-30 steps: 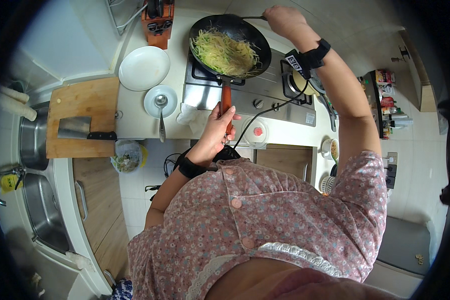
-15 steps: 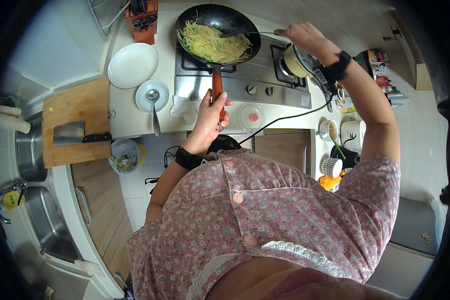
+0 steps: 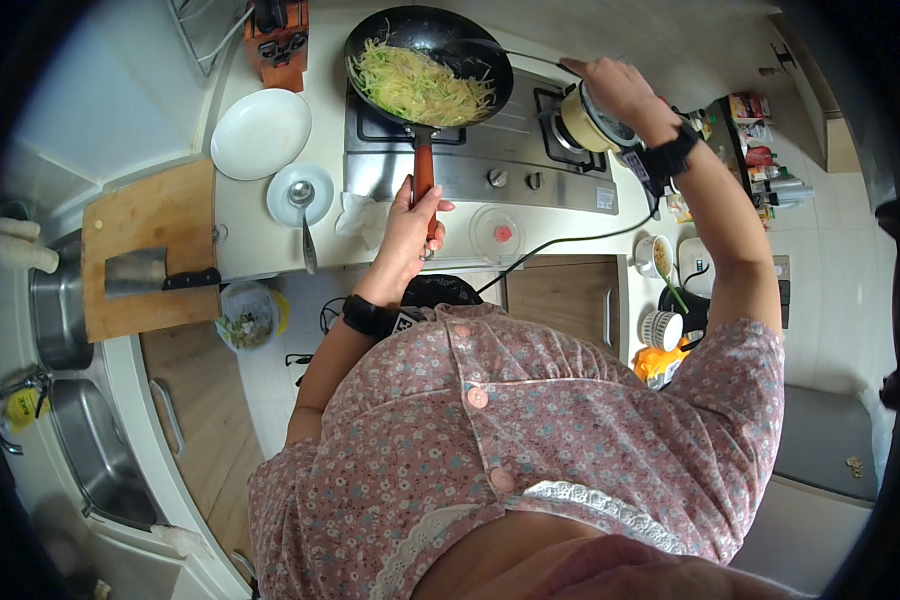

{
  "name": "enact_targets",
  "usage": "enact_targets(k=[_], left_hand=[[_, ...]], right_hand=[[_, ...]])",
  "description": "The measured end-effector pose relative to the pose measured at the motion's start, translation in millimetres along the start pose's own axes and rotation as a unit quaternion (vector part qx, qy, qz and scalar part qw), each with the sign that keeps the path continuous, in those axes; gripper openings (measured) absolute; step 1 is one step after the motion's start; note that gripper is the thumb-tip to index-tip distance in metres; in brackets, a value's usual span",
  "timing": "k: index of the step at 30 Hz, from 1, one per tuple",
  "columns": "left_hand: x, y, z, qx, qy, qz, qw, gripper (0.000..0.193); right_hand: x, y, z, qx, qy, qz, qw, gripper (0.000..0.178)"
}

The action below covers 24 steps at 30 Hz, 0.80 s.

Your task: The person stir-fries noodles and vegetables in a frying pan on a gas stove, using a spatula to mix the ingredients. They briefly add a prepared mixture from a bowl into the pan and continue stirring.

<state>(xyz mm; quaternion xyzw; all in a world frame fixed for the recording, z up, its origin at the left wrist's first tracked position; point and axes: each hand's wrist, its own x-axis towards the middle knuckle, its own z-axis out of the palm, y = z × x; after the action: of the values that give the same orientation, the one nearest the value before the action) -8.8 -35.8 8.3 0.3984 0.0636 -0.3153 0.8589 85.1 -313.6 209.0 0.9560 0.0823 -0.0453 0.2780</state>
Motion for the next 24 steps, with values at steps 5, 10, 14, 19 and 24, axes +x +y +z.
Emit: enact_targets(k=[5, 10, 14, 19, 24], left_hand=[[11.1, -0.8, -17.8, 0.032, -0.010, 0.000, 0.999, 0.029], [17.0, -0.4, -29.9, 0.082, -0.011, 0.004, 0.997, 0.039], [18.2, -0.5, -31.1, 0.093, -0.015, 0.001, 0.996, 0.040], [20.7, -3.2, -31.3, 0.097, -0.009, 0.007, 0.995, 0.043], [21.2, -5.3, -32.1, 0.094, -0.003, 0.002, 0.996, 0.047]], right_hand=[[-33.3, -4.1, 9.2, 0.025, -0.032, -0.009, 0.999, 0.048], [-24.2, 30.9, -26.1, -0.058, 0.036, -0.038, 0.997, 0.054], [-11.3, 51.1, -64.1, -0.016, -0.012, -0.091, 0.996, 0.056], [21.4, 24.2, -82.0, 0.008, -0.151, -0.116, 0.982, 0.060], [41.1, 2.0, -95.9, 0.070, -0.059, -0.238, 0.967, 0.040]])
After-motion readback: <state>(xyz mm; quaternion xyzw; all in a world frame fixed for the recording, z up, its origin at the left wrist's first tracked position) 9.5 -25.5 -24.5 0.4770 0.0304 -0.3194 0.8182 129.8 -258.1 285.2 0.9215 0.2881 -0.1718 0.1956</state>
